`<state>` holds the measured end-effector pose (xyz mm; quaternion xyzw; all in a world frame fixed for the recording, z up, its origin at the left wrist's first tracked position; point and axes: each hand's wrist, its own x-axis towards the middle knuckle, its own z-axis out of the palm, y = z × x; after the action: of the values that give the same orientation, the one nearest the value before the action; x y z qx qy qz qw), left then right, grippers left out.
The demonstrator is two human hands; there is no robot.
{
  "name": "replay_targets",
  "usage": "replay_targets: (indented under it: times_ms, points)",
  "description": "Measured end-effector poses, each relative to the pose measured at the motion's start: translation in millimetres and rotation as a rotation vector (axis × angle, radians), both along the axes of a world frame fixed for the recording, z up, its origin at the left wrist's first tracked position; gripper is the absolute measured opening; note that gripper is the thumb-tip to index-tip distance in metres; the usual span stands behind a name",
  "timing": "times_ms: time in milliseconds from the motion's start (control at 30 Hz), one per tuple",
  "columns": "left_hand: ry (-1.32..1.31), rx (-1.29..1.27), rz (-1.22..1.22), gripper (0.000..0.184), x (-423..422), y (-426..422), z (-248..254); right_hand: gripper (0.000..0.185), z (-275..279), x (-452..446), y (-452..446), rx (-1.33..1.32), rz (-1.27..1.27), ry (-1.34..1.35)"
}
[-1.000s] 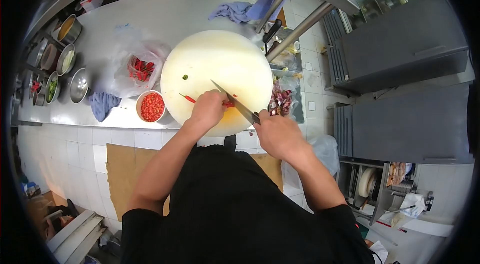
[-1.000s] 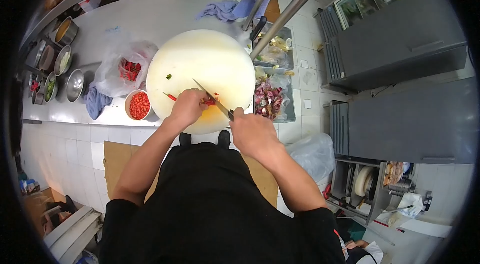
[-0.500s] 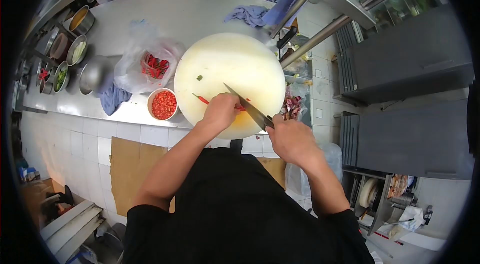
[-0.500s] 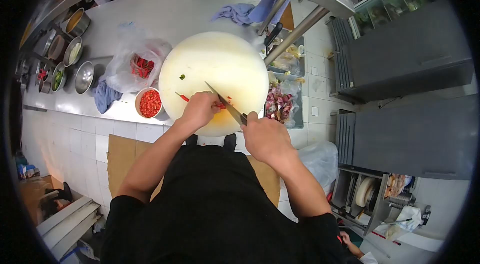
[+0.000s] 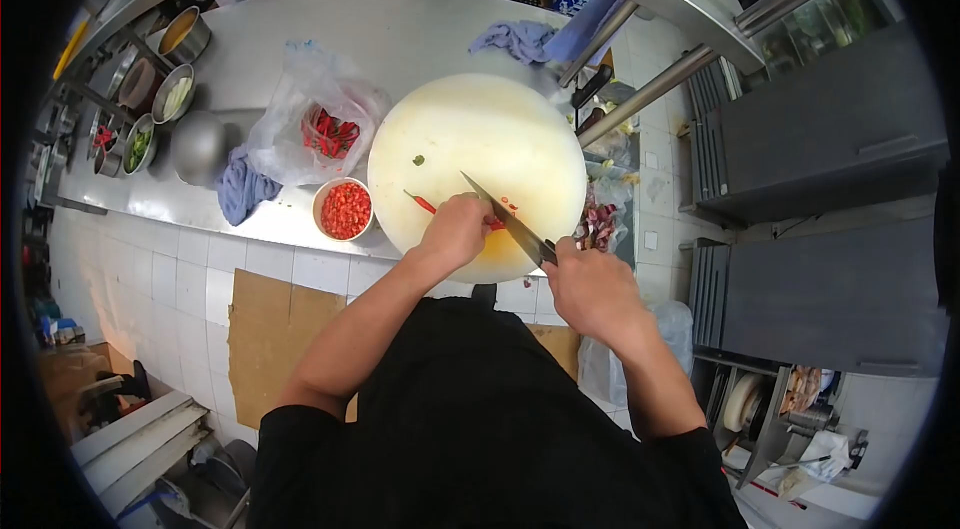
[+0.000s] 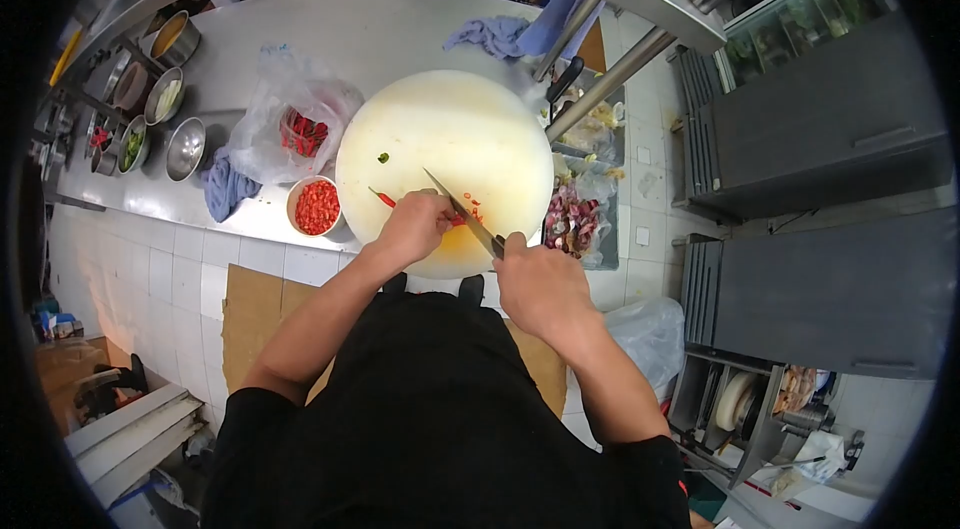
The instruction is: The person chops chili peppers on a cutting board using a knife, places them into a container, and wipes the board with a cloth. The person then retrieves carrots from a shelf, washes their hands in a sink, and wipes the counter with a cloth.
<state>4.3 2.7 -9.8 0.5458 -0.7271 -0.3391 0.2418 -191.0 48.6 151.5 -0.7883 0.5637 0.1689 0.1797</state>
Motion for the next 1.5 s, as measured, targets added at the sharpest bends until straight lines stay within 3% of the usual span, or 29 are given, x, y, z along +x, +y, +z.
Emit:
replay_targets:
  times_ms: [67, 267, 367, 567, 667, 933, 1033, 1133, 1333, 1500]
  points:
    - [-0.015, -0.012, 0.003, 0.017, -1.1, 1.5, -2.0, 0.031, -27.0, -4.6, -1.8, -0.028, -0.016, -0.083]
    - [-0.027, -0.03, 0.017, 0.016, -1.0, -0.4, -6.9, 0.032, 5.6, 2.4, -2.5, -0.004, -0.006, -0.017]
    - [-0.027, -0.012, 0.013, 0.015, -1.5, 1.7, -2.6, 0.033, -27.6, -1.7, -3.9, 0.015, -0.052, -0.079]
    - [-0.042, -0.019, 0.017, 0.013, -2.4, 0.8, -4.4, 0.036, 5.2, 6.0, -6.1, 0.052, -0.041, -0.018]
    - [-0.065, -0.028, 0.028, 0.013, -0.7, 2.6, -1.7, 0.037, -30.2, 1.5, -8.3, -0.003, -0.13, -0.095]
    - [-0.043, 0.004, 0.02, 0.012, 3.1, 1.5, -1.4, 0.034, -27.1, 5.2, -9.1, 0.008, -0.038, -0.059]
    - [-0.056, -0.027, 0.044, 0.011, 0.0, 2.9, -5.3, 0.032, -0.9, 7.9, -4.1, -0.021, -0.004, -0.003]
    - [-0.089, -0.022, 0.028, 0.011, -0.5, 0.0, -7.7, 0.032, -27.6, 3.6, -4.0, -0.039, 0.001, -0.075]
    - [-0.077, -0.046, 0.033, 0.007, -0.8, 1.7, -4.1, 0.031, -0.4, 5.5, -6.3, -0.024, 0.02, -0.019]
    - [-0.126, -0.051, 0.038, 0.006, -1.7, -0.4, -2.5, 0.033, -23.1, 0.9, -9.8, -0.021, -0.013, -0.055]
